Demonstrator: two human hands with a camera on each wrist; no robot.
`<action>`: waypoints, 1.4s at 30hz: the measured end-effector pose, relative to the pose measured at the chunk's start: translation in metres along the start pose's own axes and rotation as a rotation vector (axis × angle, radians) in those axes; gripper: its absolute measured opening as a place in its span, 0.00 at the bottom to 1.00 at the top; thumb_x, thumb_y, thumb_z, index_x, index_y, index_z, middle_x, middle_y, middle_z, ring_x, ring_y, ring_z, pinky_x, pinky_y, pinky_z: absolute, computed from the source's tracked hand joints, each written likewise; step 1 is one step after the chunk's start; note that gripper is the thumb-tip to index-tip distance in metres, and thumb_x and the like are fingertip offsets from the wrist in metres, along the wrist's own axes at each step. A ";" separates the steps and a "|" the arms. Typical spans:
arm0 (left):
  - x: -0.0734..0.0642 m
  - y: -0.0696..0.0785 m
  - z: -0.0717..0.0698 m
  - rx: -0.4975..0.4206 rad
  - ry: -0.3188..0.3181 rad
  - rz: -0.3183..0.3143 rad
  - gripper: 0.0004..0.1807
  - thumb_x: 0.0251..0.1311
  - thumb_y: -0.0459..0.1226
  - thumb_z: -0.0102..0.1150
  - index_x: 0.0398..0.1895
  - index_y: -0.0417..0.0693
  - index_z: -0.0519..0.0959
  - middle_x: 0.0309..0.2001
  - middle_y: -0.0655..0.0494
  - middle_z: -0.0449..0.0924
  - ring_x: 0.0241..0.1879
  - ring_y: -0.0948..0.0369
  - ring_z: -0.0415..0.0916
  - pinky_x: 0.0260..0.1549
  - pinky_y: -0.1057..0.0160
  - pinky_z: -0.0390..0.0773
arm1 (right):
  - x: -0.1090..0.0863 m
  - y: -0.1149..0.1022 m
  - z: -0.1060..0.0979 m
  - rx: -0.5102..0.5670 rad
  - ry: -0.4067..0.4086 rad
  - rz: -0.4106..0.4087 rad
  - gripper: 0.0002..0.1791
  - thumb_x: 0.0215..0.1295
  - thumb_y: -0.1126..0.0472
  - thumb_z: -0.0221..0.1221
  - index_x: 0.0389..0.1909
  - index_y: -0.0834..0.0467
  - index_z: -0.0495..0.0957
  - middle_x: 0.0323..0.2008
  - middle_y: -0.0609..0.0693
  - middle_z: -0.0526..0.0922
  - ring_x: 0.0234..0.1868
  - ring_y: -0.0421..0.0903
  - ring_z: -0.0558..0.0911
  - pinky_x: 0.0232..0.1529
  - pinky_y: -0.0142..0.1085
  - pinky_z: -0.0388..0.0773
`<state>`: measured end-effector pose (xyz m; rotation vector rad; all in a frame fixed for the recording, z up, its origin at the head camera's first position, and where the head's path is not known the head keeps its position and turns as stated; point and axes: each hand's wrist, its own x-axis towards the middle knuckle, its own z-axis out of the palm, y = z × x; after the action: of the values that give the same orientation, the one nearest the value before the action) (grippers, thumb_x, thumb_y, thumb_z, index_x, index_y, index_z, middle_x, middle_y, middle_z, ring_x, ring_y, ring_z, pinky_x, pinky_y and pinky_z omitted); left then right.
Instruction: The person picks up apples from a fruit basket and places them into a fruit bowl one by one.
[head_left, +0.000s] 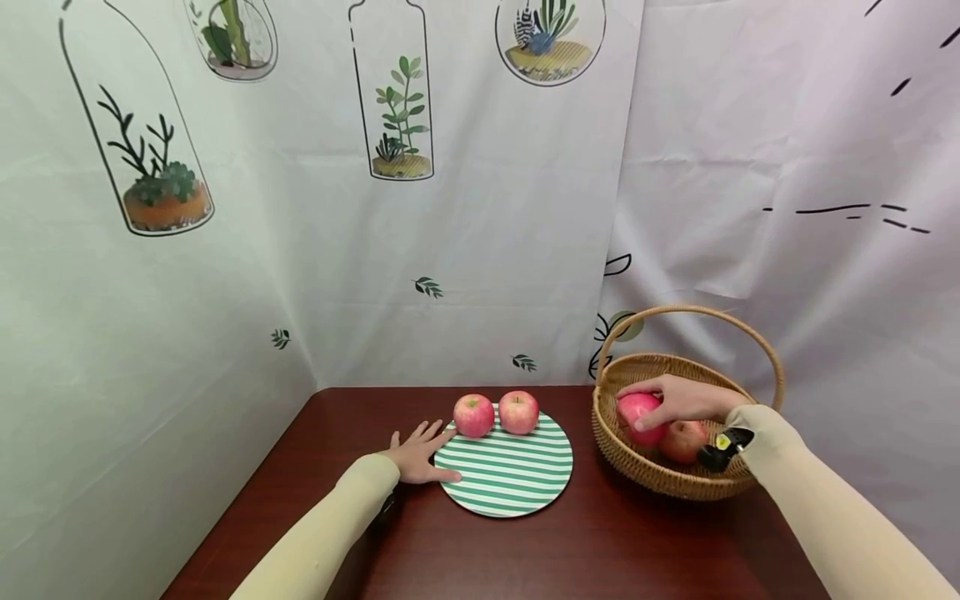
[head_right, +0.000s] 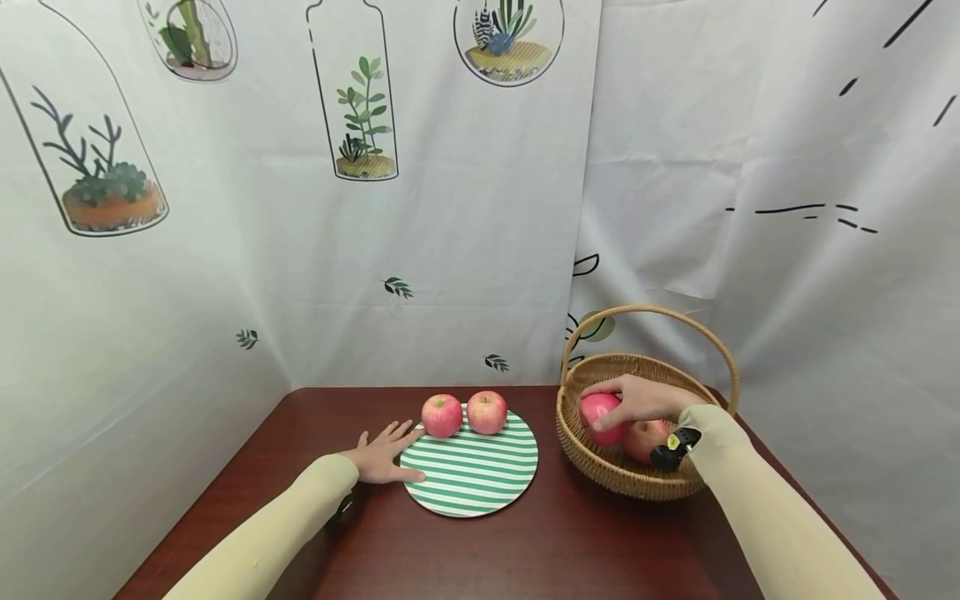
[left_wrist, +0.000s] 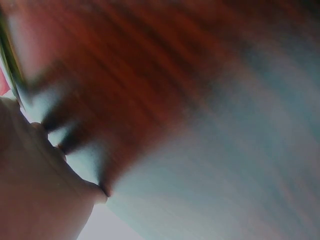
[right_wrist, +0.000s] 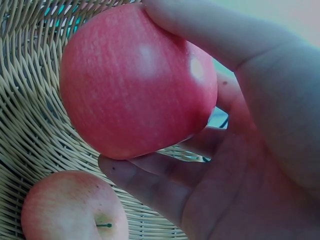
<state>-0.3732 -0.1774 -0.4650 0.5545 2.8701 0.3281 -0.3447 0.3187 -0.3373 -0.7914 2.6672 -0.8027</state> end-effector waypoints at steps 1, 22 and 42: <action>0.000 0.000 0.000 0.000 0.001 0.001 0.57 0.50 0.77 0.54 0.81 0.69 0.52 0.82 0.53 0.44 0.81 0.46 0.38 0.68 0.26 0.39 | -0.001 -0.001 -0.001 0.003 -0.001 0.000 0.37 0.61 0.50 0.70 0.69 0.57 0.72 0.49 0.52 0.83 0.44 0.46 0.81 0.42 0.35 0.78; -0.009 0.007 -0.006 0.010 0.008 0.006 0.55 0.53 0.74 0.56 0.81 0.66 0.52 0.82 0.51 0.46 0.81 0.45 0.41 0.68 0.26 0.41 | -0.010 -0.010 -0.012 -0.021 0.040 0.040 0.37 0.60 0.47 0.71 0.69 0.52 0.73 0.51 0.52 0.82 0.47 0.48 0.80 0.43 0.39 0.80; -0.008 0.005 -0.006 0.005 -0.004 0.007 0.56 0.52 0.75 0.55 0.81 0.66 0.52 0.82 0.51 0.45 0.81 0.46 0.39 0.68 0.26 0.39 | -0.016 -0.034 -0.016 -0.024 0.047 -0.028 0.34 0.58 0.51 0.72 0.65 0.53 0.76 0.48 0.51 0.84 0.44 0.46 0.82 0.41 0.35 0.80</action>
<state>-0.3658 -0.1770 -0.4573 0.5662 2.8668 0.3202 -0.3232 0.3107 -0.3037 -0.8275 2.7180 -0.8069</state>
